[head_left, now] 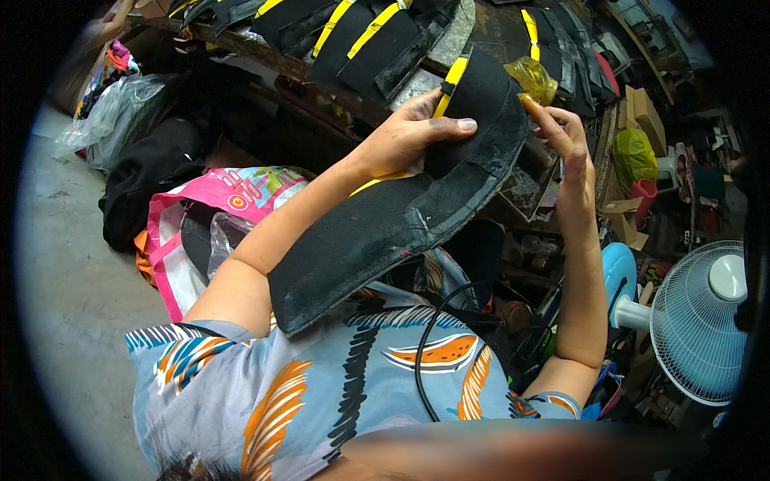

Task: The person repeatedly picks up black fabric pieces with yellow stripes, applies a yellow substance from a jar to the edges using a finger, and places them on a table. The process is repeated for multiple pieces.

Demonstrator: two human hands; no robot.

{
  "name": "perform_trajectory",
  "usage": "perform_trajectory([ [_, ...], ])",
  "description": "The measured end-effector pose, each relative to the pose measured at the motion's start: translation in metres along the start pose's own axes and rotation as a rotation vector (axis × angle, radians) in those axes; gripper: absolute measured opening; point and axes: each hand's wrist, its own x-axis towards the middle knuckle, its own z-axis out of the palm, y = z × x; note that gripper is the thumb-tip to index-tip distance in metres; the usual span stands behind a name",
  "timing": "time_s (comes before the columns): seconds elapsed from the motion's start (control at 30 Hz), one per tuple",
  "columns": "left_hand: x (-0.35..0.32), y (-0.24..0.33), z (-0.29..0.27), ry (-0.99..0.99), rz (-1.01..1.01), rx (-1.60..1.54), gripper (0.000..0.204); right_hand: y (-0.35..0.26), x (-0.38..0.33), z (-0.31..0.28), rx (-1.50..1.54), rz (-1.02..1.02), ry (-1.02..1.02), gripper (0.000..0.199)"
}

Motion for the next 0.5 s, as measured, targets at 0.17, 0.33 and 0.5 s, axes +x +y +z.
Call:
perform_trajectory([
  [0.17,-0.002,0.004,0.002,-0.022,-0.046,0.084,0.058,-0.001,-0.004,0.001,-0.151,-0.044,0.074,0.078],
  [0.33,-0.006,0.007,0.006,-0.045,-0.058,0.126,0.061,-0.002,-0.005,0.002,-0.264,-0.060,0.079,0.082],
  [0.5,-0.007,0.011,0.009,-0.056,-0.051,0.148,0.060,0.001,-0.005,-0.001,-0.255,-0.102,0.068,0.078],
])
